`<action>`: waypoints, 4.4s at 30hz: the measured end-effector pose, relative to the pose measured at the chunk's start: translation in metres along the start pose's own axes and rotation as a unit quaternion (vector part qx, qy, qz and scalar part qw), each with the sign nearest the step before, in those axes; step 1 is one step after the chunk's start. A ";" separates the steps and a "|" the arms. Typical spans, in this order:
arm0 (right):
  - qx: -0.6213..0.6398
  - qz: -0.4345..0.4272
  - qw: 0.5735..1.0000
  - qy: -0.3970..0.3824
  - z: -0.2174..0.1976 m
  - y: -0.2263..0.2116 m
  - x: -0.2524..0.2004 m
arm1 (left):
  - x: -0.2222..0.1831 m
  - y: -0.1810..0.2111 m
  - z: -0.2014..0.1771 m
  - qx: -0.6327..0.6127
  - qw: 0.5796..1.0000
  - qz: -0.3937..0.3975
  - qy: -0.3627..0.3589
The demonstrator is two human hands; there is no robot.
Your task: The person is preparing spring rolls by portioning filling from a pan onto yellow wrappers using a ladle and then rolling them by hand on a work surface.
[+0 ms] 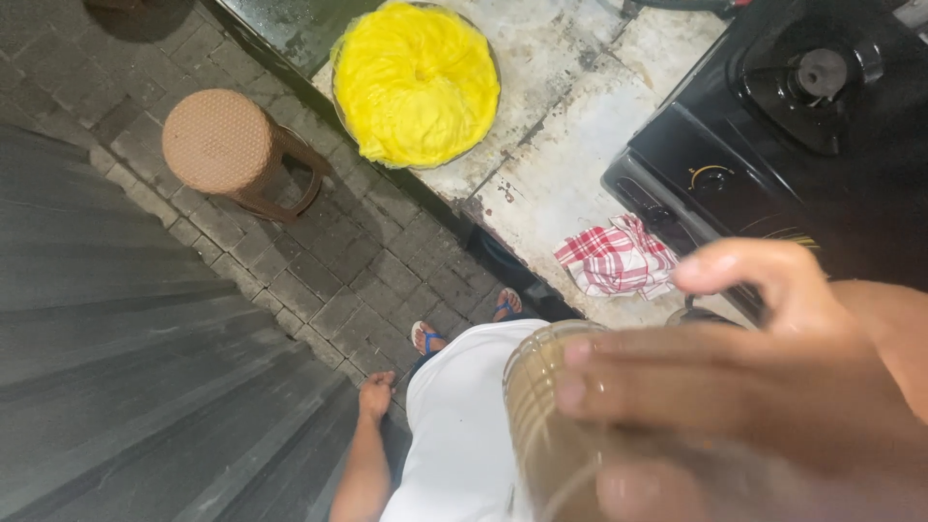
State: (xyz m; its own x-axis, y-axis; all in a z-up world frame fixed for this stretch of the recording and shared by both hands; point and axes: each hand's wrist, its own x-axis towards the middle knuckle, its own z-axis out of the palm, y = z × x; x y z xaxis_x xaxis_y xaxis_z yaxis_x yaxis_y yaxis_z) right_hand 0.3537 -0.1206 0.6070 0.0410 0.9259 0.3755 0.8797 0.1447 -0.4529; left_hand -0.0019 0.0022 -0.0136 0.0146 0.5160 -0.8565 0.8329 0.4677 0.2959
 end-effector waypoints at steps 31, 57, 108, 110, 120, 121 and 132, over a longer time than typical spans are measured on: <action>0.054 0.475 0.838 0.264 0.364 0.306 -0.115 | 0.020 -0.075 -0.058 -0.016 1.000 -0.010 -0.020; 0.203 0.515 0.779 -0.296 0.619 0.316 0.044 | 0.203 0.120 -0.297 0.016 1.000 0.021 0.010; 0.043 0.455 0.774 0.439 0.758 0.414 0.454 | 0.664 0.639 -0.374 0.769 0.485 0.315 -0.273; -0.053 0.495 0.728 0.472 0.754 0.400 0.425 | 0.688 0.624 -0.353 0.768 0.463 0.329 -0.297; -0.386 0.633 0.569 0.356 0.720 0.391 0.267 | 0.646 0.643 -0.388 0.679 0.538 0.388 -0.315; -0.371 0.638 0.570 0.361 0.717 0.395 0.263 | 0.630 0.649 -0.398 0.661 0.547 0.393 -0.330; -0.492 0.572 0.613 0.235 0.703 0.410 0.253 | 0.428 0.729 -0.403 0.610 0.315 0.556 -0.468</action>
State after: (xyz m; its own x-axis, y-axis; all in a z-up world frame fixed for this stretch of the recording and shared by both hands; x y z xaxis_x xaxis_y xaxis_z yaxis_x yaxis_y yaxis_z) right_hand 0.3916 0.4184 -0.0518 0.8267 -0.0099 0.5626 -0.0004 -0.9999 -0.0171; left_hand 0.3886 0.8526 0.0062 0.3534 -0.8311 -0.4293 -0.3902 -0.5481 0.7399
